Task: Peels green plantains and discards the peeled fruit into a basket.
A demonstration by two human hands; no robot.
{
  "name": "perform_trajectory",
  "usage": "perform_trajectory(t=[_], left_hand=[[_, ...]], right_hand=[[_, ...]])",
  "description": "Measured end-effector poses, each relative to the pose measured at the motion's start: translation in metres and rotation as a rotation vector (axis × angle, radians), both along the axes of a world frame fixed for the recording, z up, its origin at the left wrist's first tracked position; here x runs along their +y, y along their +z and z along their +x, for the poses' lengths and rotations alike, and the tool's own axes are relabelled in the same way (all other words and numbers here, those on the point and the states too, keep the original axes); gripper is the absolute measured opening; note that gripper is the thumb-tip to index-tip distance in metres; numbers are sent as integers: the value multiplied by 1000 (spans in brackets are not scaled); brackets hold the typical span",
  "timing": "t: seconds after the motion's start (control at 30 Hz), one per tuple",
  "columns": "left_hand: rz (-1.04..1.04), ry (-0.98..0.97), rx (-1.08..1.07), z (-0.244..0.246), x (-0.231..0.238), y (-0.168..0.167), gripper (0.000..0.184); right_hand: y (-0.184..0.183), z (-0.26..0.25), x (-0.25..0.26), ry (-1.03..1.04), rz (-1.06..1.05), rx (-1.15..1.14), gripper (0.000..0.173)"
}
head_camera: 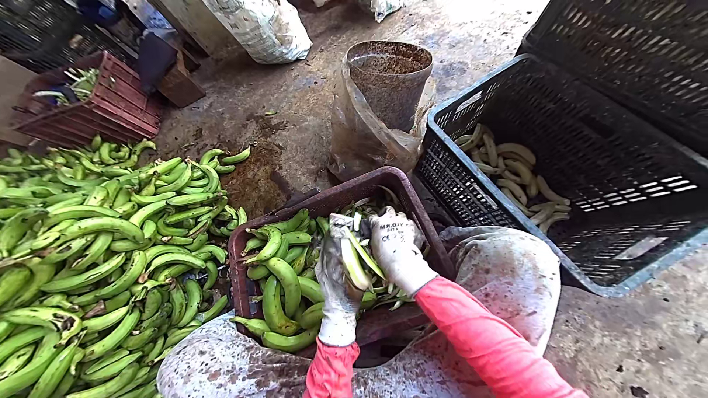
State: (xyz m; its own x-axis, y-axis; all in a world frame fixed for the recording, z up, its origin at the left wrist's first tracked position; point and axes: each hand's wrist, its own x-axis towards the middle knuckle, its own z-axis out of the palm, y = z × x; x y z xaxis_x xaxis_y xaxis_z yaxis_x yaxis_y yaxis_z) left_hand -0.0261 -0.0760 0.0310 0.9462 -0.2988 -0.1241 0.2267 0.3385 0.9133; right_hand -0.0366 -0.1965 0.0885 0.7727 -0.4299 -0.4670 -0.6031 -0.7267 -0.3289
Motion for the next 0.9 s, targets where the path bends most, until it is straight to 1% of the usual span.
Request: perform_trajectory(t=[0.07,0.1,0.2,0.23,0.33,0.4,0.43,0.47,0.53,0.6,0.67,0.7,0.73,0.77,0.83,0.87,0.9], left_hand=[[-127,-73,158,0,4,3,37],[-215,-101,248,3,6,3,41],[-373,-161,437,23,17,1,59],[-399,-175,442,29,20,1,61],[-408,-223,352,33,29,5,55],[-481,-243,361,39,30,7,54],[-556,-259,385,44,31,6,52],[-633,-274,410,48,33,4,50],[-649,-272,417,49,34,1,48],[-488,-210,397,39,25,4,50],[-432,-133,489,23,11,10,50],[-392,-100,503,15,5,10,50],[-378,-76,529,8,-1,9,50],[-392,-107,550,2,-3,8,51],[-449,-154,667,-5,-3,10,55],[-464,-156,710,-3,1,10,54],[-432,-142,707,0,6,7,53]], right_hand=[[0,2,-16,-67,44,80,24],[-1,0,-21,-76,37,66,24],[-8,-8,-23,2,-46,-89,23],[-11,-11,-20,55,-74,-166,21],[-15,-18,-7,253,-52,-335,21],[-13,-17,-1,381,20,-337,24],[-13,-17,0,427,27,-322,24],[-13,-17,1,456,15,-318,25],[-9,-16,3,468,1,-310,28],[-5,-12,8,414,4,-256,32],[-6,-8,14,275,-14,-190,35],[-11,-3,15,186,-31,-147,35],[-14,2,12,101,-35,-99,32],[-17,6,7,30,-29,-51,29],[-21,11,-7,-59,-7,6,26],[-21,11,-11,-91,-1,-12,25],[-22,7,-14,-118,-7,-68,24]])
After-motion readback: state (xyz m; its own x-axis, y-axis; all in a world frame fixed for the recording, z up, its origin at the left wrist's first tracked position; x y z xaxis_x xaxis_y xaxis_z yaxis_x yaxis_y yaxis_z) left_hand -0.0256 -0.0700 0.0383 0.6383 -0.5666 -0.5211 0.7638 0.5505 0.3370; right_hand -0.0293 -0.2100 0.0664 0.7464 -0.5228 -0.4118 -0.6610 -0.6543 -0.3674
